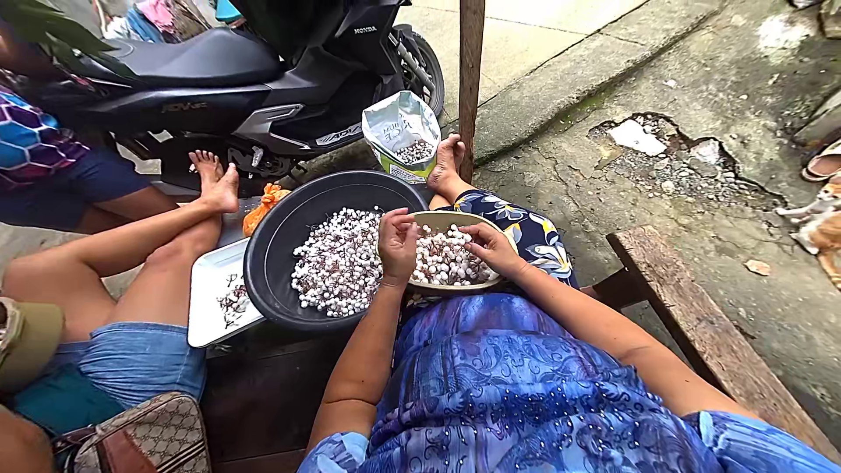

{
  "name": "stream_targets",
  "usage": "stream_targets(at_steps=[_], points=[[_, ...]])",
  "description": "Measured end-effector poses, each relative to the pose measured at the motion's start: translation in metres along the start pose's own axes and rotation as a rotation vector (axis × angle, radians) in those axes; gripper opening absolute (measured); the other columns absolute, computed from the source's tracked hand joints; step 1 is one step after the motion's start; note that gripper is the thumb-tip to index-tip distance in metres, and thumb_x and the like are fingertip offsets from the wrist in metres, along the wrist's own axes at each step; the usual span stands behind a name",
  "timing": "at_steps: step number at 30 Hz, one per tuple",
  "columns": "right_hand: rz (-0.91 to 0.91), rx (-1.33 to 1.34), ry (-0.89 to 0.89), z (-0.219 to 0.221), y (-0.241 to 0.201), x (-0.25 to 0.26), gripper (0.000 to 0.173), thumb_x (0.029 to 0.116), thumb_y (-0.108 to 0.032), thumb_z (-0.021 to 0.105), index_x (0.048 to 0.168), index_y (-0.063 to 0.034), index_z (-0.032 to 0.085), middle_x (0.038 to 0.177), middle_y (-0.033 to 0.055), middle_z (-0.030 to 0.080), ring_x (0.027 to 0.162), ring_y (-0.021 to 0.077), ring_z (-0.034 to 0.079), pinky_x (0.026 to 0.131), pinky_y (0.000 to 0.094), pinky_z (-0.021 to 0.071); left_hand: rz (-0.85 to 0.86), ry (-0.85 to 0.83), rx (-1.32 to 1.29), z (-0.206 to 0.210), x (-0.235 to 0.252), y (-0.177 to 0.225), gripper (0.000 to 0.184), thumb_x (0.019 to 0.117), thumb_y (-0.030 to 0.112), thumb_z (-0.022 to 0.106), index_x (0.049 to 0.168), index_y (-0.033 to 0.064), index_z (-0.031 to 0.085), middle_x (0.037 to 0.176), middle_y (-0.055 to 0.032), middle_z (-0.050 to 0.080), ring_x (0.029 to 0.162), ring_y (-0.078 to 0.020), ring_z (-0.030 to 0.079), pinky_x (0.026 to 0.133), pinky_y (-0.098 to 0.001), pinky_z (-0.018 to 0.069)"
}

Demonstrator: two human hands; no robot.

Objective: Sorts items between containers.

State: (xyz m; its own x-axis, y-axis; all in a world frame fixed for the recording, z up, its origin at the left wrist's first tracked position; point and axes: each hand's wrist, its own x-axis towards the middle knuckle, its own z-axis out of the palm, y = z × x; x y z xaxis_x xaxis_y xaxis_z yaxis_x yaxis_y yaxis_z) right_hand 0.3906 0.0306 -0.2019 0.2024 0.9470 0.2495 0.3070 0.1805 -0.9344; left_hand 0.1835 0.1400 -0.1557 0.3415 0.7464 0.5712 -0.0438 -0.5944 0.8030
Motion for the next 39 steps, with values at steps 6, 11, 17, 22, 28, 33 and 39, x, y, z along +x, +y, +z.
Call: stream_targets(at_steps=[6,11,17,22,28,33,39], points=[[-0.036,-0.036,-0.036,0.0,0.003,0.0,0.038,0.0979,-0.019,0.063,0.133,-0.003,0.064,0.108,0.0116,0.064,0.087,0.0149,0.06,0.08,0.0329,0.0524,-0.403,0.135,0.507,-0.072,0.007,-0.057,0.03,0.0998,0.006,0.057,0.128,-0.0023,0.059,0.141,-0.0242,0.051,0.11,-0.0306,0.064,0.092,-0.0456,0.055],[-0.011,-0.028,-0.047,0.001,0.002,0.001,0.033,0.0985,-0.016,0.062,0.128,-0.0018,0.066,0.108,0.0108,0.064,0.084,0.0118,0.059,0.078,0.0285,0.052,-0.936,-0.475,0.83,-0.095,-0.024,-0.111,0.087,0.0855,0.029,0.082,0.158,0.0115,0.037,0.165,-0.0328,0.016,0.144,-0.0506,0.037,0.112,-0.0608,0.0404],[-0.01,-0.025,-0.063,0.001,0.003,-0.001,0.03,0.0989,-0.012,0.061,0.125,-0.0007,0.067,0.108,0.0115,0.065,0.085,0.0125,0.062,0.08,0.0293,0.054,-1.019,-0.686,1.041,-0.079,-0.033,-0.111,0.085,0.0817,0.024,0.084,0.155,0.0155,0.042,0.162,-0.0344,0.02,0.131,-0.053,0.05,0.103,-0.0633,0.0481],[-0.016,-0.031,-0.067,0.001,0.005,-0.001,0.027,0.0995,-0.012,0.059,0.122,0.0001,0.068,0.107,0.0115,0.065,0.087,0.0111,0.062,0.081,0.0273,0.0537,-1.031,-0.697,1.12,-0.078,-0.038,-0.108,0.08,0.0843,0.02,0.08,0.154,0.0091,0.042,0.16,-0.0354,0.023,0.125,-0.0531,0.055,0.098,-0.0631,0.0514],[-0.009,0.0,-0.065,0.001,0.011,0.0,0.027,0.0991,-0.012,0.06,0.121,0.0006,0.069,0.11,0.0122,0.066,0.091,0.0115,0.064,0.084,0.0275,0.0553,-1.112,-0.717,1.121,-0.074,-0.039,-0.111,0.089,0.0852,0.03,0.08,0.159,0.012,0.033,0.161,-0.0345,0.022,0.129,-0.0542,0.052,0.098,-0.0687,0.0479],[-0.019,0.013,-0.061,0.0,0.014,-0.001,0.027,0.0986,-0.012,0.06,0.12,0.0011,0.07,0.11,0.0112,0.067,0.092,0.01,0.065,0.085,0.0251,0.0552,-1.073,-0.68,1.096,-0.076,-0.041,-0.118,0.078,0.0832,0.025,0.08,0.151,0.0071,0.046,0.161,-0.0321,0.026,0.124,-0.0519,0.056,0.098,-0.065,0.0507],[-0.026,0.013,-0.062,0.0,0.016,-0.002,0.026,0.0982,-0.011,0.059,0.118,0.0023,0.069,0.112,0.0125,0.067,0.095,0.0095,0.065,0.086,0.0244,0.0553,-1.051,-0.716,1.084,-0.076,-0.042,-0.121,0.078,0.0846,0.025,0.079,0.151,0.0054,0.044,0.157,-0.0331,0.031,0.127,-0.0512,0.055,0.099,-0.0659,0.0491]])
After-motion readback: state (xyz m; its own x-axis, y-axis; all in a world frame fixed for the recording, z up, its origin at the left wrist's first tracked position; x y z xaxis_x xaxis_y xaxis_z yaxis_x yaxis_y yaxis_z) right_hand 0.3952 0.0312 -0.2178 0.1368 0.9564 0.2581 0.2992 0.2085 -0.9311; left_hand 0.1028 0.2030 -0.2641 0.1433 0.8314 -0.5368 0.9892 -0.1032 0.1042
